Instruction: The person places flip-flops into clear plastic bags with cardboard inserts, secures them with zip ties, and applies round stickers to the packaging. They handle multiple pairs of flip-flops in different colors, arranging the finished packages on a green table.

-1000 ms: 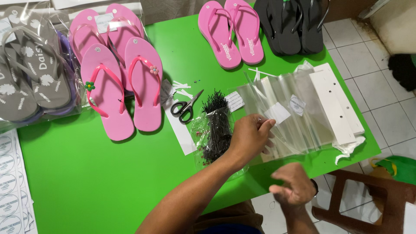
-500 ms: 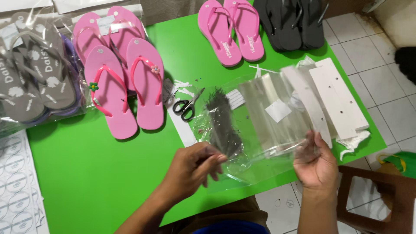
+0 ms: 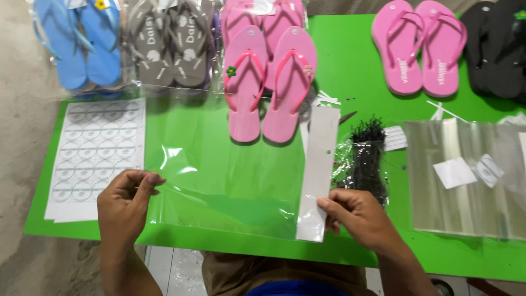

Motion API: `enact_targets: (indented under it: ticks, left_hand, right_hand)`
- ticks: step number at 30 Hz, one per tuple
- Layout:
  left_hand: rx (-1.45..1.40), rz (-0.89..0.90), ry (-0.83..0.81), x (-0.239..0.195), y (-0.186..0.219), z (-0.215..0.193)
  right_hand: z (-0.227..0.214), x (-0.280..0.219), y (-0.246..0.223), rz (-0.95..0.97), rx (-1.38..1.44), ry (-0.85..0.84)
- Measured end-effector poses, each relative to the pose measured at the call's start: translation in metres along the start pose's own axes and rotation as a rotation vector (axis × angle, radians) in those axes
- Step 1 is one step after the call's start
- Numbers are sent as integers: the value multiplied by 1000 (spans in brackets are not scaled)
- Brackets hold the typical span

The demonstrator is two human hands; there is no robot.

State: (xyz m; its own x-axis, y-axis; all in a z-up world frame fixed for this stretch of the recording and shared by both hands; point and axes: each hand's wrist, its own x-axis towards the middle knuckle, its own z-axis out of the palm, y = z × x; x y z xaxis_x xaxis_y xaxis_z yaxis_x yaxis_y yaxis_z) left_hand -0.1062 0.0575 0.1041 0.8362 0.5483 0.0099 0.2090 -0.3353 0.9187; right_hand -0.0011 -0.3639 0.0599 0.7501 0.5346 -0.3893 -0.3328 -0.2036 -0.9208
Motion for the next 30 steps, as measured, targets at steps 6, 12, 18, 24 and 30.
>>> enact_targets:
  ticks: [6,12,18,24,30]
  left_hand:
    - [665,295,373,0,-8,8]
    - [584,625,-199,-26,-15,120]
    - [880,587,-364,0,-46,136]
    - [1033,469,-369,38,-78,88]
    - [1094,280,-279,83,-90,55]
  right_hand:
    - [89,56,-22,66,-319,14]
    - [106,67,-25,135,-405,78]
    - [101,54,-14,122,-411,145]
    - [101,54,-6,63,-423,141]
    - [98,54,-2,15,-458,144]
